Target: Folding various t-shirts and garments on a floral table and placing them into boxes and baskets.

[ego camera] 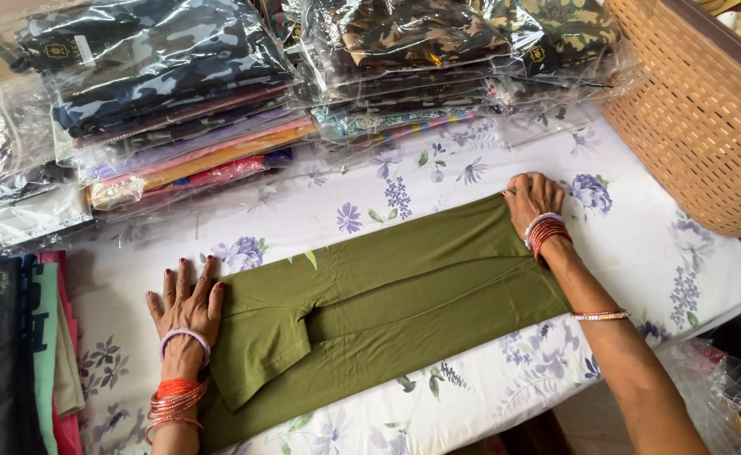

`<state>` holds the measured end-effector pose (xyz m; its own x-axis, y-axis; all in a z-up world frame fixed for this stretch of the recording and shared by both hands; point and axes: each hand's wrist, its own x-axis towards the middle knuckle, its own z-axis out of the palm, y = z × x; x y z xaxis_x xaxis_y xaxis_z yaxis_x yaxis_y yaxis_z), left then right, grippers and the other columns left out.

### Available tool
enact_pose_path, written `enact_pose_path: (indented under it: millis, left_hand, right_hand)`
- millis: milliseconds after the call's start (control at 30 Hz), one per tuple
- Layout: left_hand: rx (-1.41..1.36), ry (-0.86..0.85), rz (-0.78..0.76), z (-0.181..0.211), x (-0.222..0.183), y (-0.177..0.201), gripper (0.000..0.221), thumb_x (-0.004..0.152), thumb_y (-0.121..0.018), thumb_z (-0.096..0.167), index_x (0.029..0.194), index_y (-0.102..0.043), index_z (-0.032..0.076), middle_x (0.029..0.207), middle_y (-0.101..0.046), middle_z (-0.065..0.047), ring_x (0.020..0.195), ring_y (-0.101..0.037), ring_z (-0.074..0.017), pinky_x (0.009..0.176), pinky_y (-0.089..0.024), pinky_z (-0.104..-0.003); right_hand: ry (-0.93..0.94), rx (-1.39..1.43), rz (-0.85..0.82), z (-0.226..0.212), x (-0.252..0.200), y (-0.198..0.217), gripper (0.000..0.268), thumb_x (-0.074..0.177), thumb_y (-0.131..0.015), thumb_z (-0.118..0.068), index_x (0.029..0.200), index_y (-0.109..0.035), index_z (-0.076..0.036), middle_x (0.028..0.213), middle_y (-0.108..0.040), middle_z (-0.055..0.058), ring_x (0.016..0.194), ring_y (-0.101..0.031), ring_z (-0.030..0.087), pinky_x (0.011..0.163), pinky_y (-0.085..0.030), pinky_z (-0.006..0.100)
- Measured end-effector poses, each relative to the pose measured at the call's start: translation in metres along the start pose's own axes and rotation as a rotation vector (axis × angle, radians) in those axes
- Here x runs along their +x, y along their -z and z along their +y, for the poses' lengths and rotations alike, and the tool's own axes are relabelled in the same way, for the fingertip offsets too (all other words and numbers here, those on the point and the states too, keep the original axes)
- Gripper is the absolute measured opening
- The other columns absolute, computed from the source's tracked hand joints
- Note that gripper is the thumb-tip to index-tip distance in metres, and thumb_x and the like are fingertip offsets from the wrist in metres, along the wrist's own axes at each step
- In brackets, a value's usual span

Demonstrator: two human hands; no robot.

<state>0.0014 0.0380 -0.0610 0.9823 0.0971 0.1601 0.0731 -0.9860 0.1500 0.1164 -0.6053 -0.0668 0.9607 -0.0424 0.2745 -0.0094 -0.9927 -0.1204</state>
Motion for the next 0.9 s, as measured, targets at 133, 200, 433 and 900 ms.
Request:
enact_pose_path:
  millis: [133,200,433,900]
  left_hand:
    - [-0.002,-0.003,0.008,-0.002,0.0,-0.002,0.057,0.103,-0.03,0.055,0.158,-0.034,0.04,0.167,-0.026,-0.008,0.154,-0.019,-0.0342,0.122,-0.006,-0.059]
    - [0.005,-0.008,0.012,-0.003,0.001,-0.005,0.057,0.103,-0.03,0.055,0.158,-0.034,0.04,0.167,-0.026,-0.008,0.154,-0.019,-0.0343,0.122,-0.006,-0.06]
    - [-0.003,-0.017,0.014,-0.002,0.002,-0.004,0.059,0.102,-0.03,0.055,0.159,-0.033,0.039,0.167,-0.026,-0.008,0.154,-0.019,-0.0345,0.122,-0.005,-0.06]
    - [-0.008,0.012,-0.038,-0.009,0.001,-0.012,0.058,0.103,-0.028,0.055,0.159,-0.028,0.039,0.169,-0.019,-0.006,0.156,-0.012,-0.0315,0.122,0.0,-0.06]
  right_hand:
    - [0.193,-0.27,0.324,-0.032,-0.013,0.019,0.041,0.087,-0.07,-0.029,0.124,-0.059,-0.014,0.134,-0.056,0.015,0.13,-0.051,0.034,0.109,-0.029,0.057]
    - [0.143,-0.064,0.1,-0.038,-0.021,0.006,0.043,0.093,-0.069,-0.024,0.133,-0.057,-0.015,0.142,-0.053,0.015,0.131,-0.047,0.035,0.112,-0.029,0.054]
    - [0.487,0.113,-0.199,-0.064,-0.048,0.009,0.058,0.103,-0.044,-0.032,0.161,-0.034,-0.028,0.171,-0.025,0.005,0.156,-0.022,0.03,0.124,-0.008,0.06]
    - [0.097,-0.051,-0.234,-0.001,-0.043,0.007,0.078,0.099,-0.027,-0.066,0.163,-0.018,-0.022,0.171,-0.009,0.01,0.158,-0.008,0.03,0.121,-0.004,0.063]
